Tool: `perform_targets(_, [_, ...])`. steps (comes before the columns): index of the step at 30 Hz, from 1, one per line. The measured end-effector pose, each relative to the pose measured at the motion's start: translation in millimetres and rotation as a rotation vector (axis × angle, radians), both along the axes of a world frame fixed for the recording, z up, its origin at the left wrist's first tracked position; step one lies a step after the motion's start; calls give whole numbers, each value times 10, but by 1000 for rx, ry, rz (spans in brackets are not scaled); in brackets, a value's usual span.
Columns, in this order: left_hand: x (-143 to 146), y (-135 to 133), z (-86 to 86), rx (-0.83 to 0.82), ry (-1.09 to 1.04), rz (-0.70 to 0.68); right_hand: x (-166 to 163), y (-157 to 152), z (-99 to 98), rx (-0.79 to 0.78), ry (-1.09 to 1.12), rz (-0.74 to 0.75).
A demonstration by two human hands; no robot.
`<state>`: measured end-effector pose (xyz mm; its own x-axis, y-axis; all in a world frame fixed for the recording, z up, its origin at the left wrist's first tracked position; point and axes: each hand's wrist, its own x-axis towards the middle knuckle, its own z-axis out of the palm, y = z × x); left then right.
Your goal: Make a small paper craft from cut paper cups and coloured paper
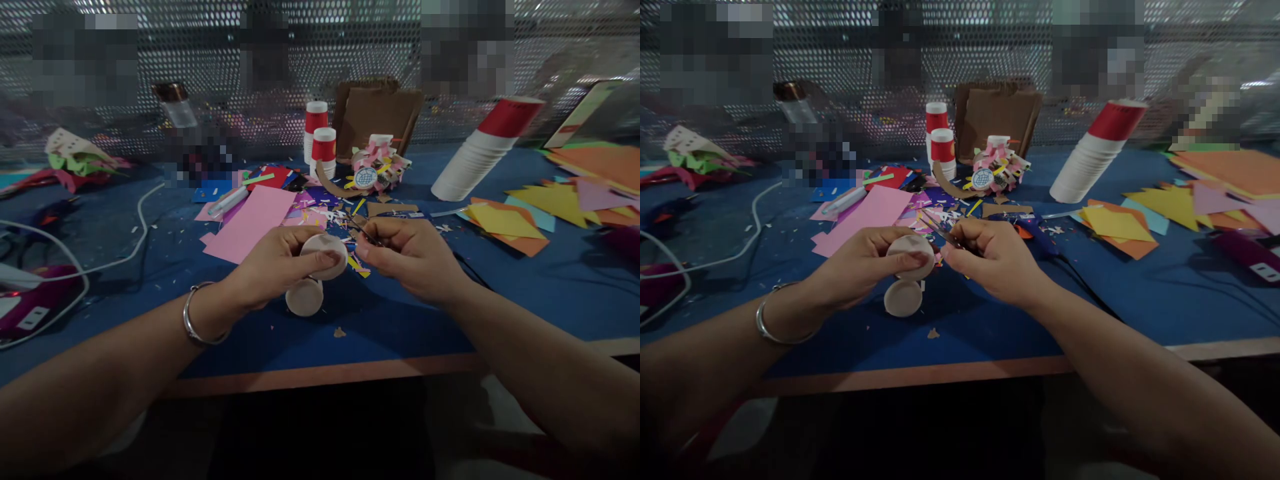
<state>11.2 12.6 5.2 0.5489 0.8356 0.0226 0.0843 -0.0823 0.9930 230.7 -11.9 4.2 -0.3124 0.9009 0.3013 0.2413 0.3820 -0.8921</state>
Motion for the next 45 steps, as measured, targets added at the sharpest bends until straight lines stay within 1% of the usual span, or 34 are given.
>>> perform_targets(2, [-7, 20, -25, -10, -28, 46, -6, 0, -7, 43, -27, -10])
perform_targets(4, [-7, 20, -33, -17, -78, 63, -19, -3, -16, 65, -47, -14])
perform_targets(9, [16, -19, -9, -49, -205, 119, -39, -8, -30, 44, -52, -45])
perform_targets(13, [41, -41, 27, -119, -281, 169, -40, -5, -22, 42, -39, -62])
perform_targets(19, [89, -79, 73, -219, -425, 149, -53, -19, 4, 25, 32, -52])
perform_targets(22, [99, -97, 60, -221, -421, 129, -56, -23, 3, 8, 88, -53])
perform_targets(26, [90, -99, -2, -217, -314, 107, -53, -17, 9, -18, 140, -61])
perform_targets(28, [82, -101, -17, -230, -278, 79, -55, -15, 23, -31, 127, -53])
perform_targets(31, [70, -108, 19, -255, -255, 19, -59, -14, 43, -69, 134, -24])
perform_targets(34, [46, -80, 79, -369, -280, -31, -57, -12, 46, -131, 180, 11])
perform_targets(35, [34, -59, 90, -426, -303, -64, -55, -10, 43, -148, 190, 17])
perform_targets(37, [7, -7, 89, -526, -339, -176, -51, -7, 36, -162, 210, 21])
perform_targets(39, [-19, 35, 69, -587, -338, -287, -49, -7, 33, -165, 231, 30])
perform_targets(41, [-40, 49, 55, -604, -325, -337, -52, -11, 39, -170, 248, 49])
perform_targets(45, [-66, 15, 83, -566, -305, -331, -66, -35, 74, -165, 261, 55])
